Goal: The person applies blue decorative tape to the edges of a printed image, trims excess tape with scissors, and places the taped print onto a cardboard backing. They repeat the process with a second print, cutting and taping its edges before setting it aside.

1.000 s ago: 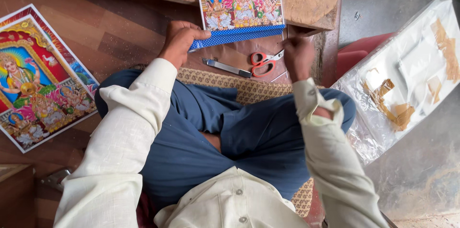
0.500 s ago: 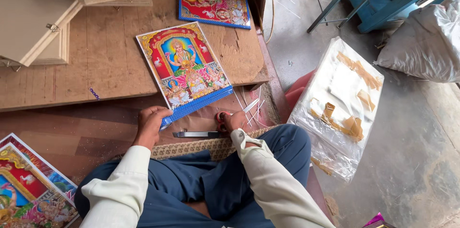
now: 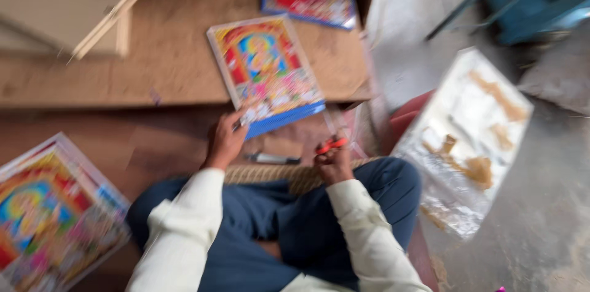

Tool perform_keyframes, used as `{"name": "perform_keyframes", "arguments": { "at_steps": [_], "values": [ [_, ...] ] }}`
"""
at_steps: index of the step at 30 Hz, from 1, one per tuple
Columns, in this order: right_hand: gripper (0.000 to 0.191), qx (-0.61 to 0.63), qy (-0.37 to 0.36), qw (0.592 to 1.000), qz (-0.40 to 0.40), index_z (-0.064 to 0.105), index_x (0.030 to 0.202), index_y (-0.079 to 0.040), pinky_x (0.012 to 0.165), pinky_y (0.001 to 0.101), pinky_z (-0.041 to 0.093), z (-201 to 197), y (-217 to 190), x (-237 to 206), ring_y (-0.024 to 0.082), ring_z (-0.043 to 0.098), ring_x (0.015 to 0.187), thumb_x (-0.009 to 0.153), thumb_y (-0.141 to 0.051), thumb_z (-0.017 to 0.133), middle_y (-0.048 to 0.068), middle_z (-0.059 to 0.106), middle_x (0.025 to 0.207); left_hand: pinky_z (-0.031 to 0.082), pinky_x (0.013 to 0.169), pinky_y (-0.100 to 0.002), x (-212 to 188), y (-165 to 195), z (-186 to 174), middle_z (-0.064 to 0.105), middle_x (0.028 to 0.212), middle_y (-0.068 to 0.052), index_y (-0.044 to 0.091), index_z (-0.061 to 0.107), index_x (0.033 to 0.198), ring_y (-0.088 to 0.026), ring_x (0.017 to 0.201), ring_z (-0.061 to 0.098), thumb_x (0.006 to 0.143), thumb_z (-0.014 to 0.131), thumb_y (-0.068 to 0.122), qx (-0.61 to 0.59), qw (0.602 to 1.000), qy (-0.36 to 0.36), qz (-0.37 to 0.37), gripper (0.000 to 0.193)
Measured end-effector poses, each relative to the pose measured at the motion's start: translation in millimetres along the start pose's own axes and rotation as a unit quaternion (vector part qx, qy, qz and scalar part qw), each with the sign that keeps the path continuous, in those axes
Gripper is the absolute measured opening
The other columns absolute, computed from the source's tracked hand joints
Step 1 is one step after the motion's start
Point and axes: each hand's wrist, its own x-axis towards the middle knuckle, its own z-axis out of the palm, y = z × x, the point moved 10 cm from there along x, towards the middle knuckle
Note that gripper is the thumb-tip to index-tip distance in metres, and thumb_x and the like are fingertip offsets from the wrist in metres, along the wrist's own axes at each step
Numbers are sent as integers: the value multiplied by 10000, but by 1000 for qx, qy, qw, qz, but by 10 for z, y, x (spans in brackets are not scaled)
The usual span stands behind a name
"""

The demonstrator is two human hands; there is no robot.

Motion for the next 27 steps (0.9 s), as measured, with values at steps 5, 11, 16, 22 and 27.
{"name": "perform_keyframes", "arguments": {
  "at_steps": [5,11,16,22,27],
  "values": [
    [405,-263,-115,958,-25,669,1121,-117,429,258,389,-33,582,-945,119,537,496,971,-493,644,-5,556,647,570,742,-372,-16,-467,109,738,871,-163,65,714,1253,-250,784,716,807,687,175,-98,992,-35,-68,461],
    [574,-488,-119,855,130,640,1271,-62,399,226,358,-152,1199,-1182,141,627,516,913,-509,598,30,651,721,497,608,-284,-16,-463,96,651,703,-47,126,708,1324,-93,625,573,822,590,146,-133,979,-64,-143,516],
    [443,-501,-170,844,89,658,1155,-62,434,225,388,44,1308,-922,132,617,537,936,-447,672,42,635,731,452,564,-273,-38,-401,63,599,664,-4,150,710,1337,-64,602,493,809,572,130,-167,966,-83,-178,546],
    [485,-526,-166,830,83,634,1094,44,399,214,334,129,1334,-770,142,632,512,951,-414,705,54,658,719,472,584,-265,-34,-417,53,608,691,-4,156,724,1330,-67,620,511,808,589,132,-170,967,-75,-177,540],
    [580,-528,-163,830,74,653,1325,-14,382,199,325,172,1337,-781,121,609,483,880,-377,728,29,638,687,499,609,-263,-47,-426,62,646,726,4,158,704,1343,-69,647,544,807,587,140,-174,964,-78,-185,549]
  ]
}}
